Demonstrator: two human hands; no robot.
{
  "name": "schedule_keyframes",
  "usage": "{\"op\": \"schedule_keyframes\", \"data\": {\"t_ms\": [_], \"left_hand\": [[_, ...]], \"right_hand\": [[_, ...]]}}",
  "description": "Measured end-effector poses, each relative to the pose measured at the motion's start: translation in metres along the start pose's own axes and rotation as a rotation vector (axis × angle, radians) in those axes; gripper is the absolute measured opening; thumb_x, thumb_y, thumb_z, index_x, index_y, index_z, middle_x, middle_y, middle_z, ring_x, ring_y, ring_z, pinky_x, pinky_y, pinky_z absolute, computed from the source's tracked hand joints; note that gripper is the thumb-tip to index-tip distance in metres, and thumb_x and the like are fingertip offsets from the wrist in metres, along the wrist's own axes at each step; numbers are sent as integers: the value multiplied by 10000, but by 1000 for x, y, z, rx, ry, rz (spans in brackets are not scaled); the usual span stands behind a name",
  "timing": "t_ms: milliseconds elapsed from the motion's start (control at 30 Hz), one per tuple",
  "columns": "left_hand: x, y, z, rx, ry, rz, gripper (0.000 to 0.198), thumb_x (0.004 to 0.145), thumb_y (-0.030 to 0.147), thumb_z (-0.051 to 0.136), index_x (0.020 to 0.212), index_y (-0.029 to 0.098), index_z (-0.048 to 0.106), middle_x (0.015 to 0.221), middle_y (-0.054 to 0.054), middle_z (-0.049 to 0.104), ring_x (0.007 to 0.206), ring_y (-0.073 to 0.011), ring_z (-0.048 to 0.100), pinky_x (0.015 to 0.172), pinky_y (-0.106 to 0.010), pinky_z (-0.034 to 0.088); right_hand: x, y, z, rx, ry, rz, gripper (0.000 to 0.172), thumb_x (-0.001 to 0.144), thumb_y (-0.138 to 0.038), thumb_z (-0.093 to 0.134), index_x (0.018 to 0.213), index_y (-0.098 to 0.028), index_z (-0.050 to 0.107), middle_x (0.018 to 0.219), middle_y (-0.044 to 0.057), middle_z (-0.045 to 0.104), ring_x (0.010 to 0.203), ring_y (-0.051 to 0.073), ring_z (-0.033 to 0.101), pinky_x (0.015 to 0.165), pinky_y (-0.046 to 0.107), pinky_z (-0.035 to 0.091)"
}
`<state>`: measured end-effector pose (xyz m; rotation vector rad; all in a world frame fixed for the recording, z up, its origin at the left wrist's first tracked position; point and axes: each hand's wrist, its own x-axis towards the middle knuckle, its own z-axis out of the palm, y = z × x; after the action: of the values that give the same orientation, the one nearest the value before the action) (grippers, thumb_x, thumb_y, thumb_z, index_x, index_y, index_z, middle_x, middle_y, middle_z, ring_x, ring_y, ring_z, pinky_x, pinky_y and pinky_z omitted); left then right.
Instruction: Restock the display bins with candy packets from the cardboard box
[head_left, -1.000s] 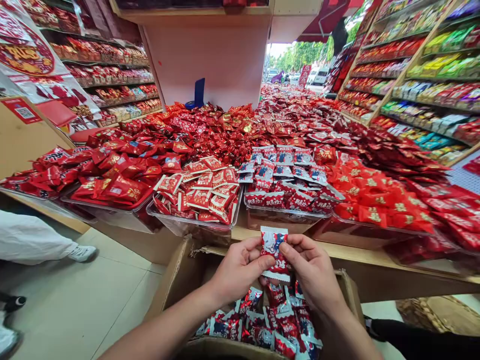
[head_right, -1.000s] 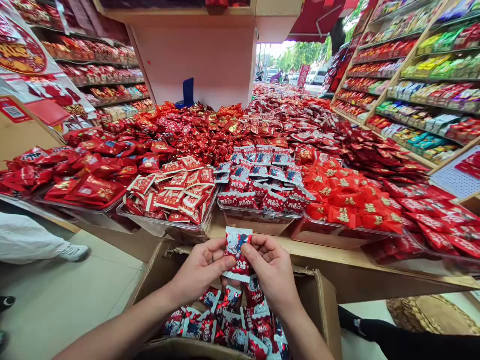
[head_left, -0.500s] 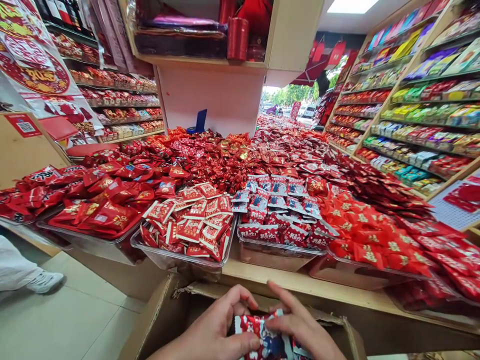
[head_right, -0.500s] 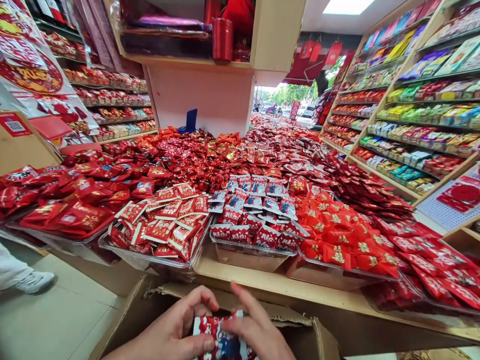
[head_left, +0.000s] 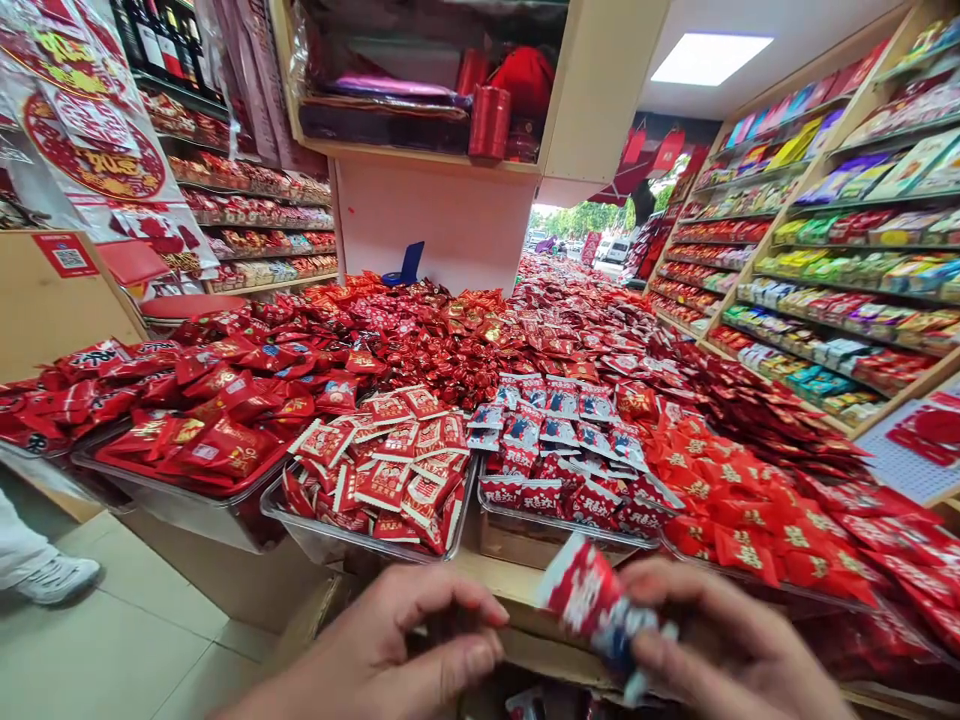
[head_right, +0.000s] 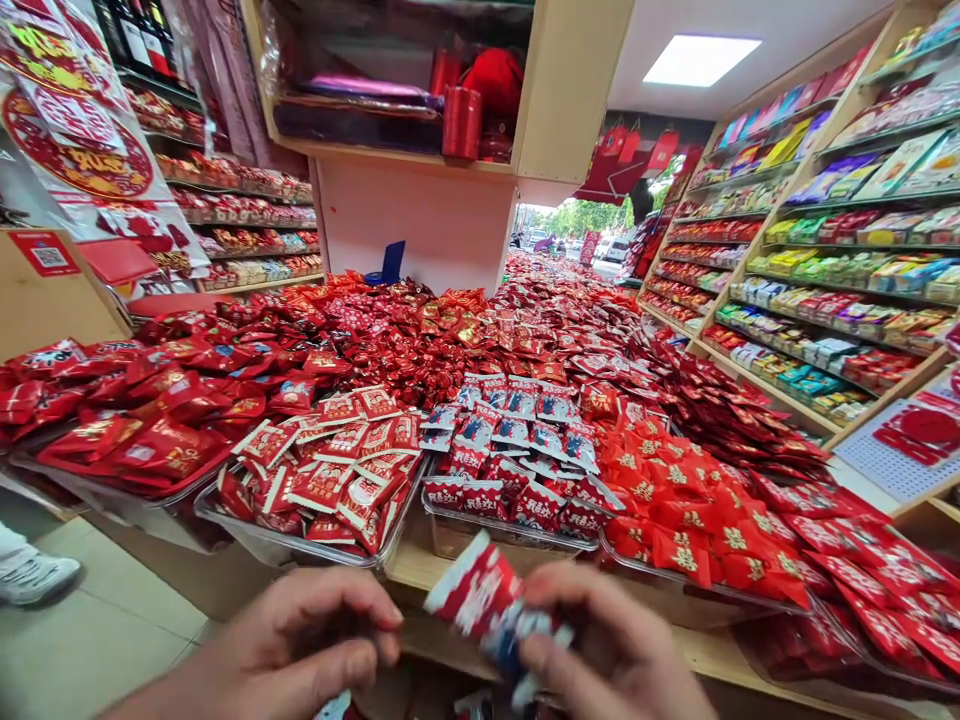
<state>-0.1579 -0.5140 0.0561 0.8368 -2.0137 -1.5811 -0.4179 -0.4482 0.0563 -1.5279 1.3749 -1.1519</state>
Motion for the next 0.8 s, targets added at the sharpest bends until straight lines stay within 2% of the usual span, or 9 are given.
{"op": "schedule_keyframes", "data": {"t_ms": [67, 133, 233, 333, 400, 467, 567, 667, 800], "left_hand": [[9, 23, -15, 156, 71, 75, 164, 810, 317, 520, 899, 213, 609, 864, -29, 604, 796, -153, 544, 706, -266, 421], [28, 42, -24, 127, 134, 148, 180, 807, 289, 519, 952, 206, 587, 902, -38, 597, 787, -148, 556, 681, -262, 437], [72, 62, -28, -81, 168, 242, 433, 778, 248, 563, 1181, 221, 407, 1025, -73, 557, 765, -136, 574, 630, -260, 459], [115, 72, -35, -167, 173, 206, 481, 781, 157, 556, 1205, 147, 331, 808, -61, 596, 586, -106, 565, 491, -217, 424], [138, 74, -48, -140, 281, 199, 463, 782, 119, 556, 1183, 115, 325, 664, -18, 582, 488, -84, 535, 445, -196, 389], [156, 70, -66, -64, 413, 208, 460, 763, 102, 582, 1155, 105, 341, 639, -4, 578, 477, -81, 534, 462, -201, 398], [174, 59, -91, 74, 467, 178, 387, 722, 120, 629, 1052, 93, 429, 705, -30, 599, 557, -100, 565, 537, -229, 438], [184, 46, -102, 137, 404, 132, 385, 716, 152, 634, 1047, 95, 446, 768, -53, 617, 617, -118, 583, 576, -246, 455], [196, 44, -92, 238, 306, 68, 505, 688, 185, 664, 1121, 83, 426, 710, -42, 614, 584, -134, 576, 540, -252, 448]], "right_hand": [[20, -17, -16, 1, 141, 25, 190, 707, -320, 650, 856, -215, 598, 793, 43, 652, 688, 143, 624, 593, 203, 520], [45, -31, -20, 44, 220, -6, 227, 670, -334, 680, 814, -190, 579, 724, 35, 644, 642, 133, 614, 577, 206, 515], [82, -48, -8, 77, 223, -113, 261, 626, -340, 704, 763, -177, 553, 708, 23, 628, 630, 127, 602, 596, 238, 514], [117, -57, 3, -30, 157, -262, 231, 687, -356, 635, 800, -178, 541, 730, 27, 624, 638, 143, 596, 607, 293, 510], [140, -56, 0, -288, 175, -358, 178, 754, -326, 561, 847, -174, 563, 792, 50, 641, 709, 165, 598, 669, 331, 497], [163, -50, -11, -675, 177, -412, 156, 795, -247, 508, 889, -168, 603, 904, 73, 653, 855, 192, 584, 801, 369, 450], [190, -36, -27, -1096, 77, -334, 219, 805, -155, 470, 949, -152, 635, 1039, 84, 641, 1015, 215, 534, 928, 371, 358], [197, -27, -35, -1152, 16, -218, 236, 794, -159, 476, 952, -142, 650, 992, 82, 666, 938, 204, 586, 857, 315, 417], [184, -25, -45, -1157, -32, -129, 233, 762, -179, 503, 927, -157, 665, 950, 67, 682, 885, 204, 614, 782, 290, 452]]}}
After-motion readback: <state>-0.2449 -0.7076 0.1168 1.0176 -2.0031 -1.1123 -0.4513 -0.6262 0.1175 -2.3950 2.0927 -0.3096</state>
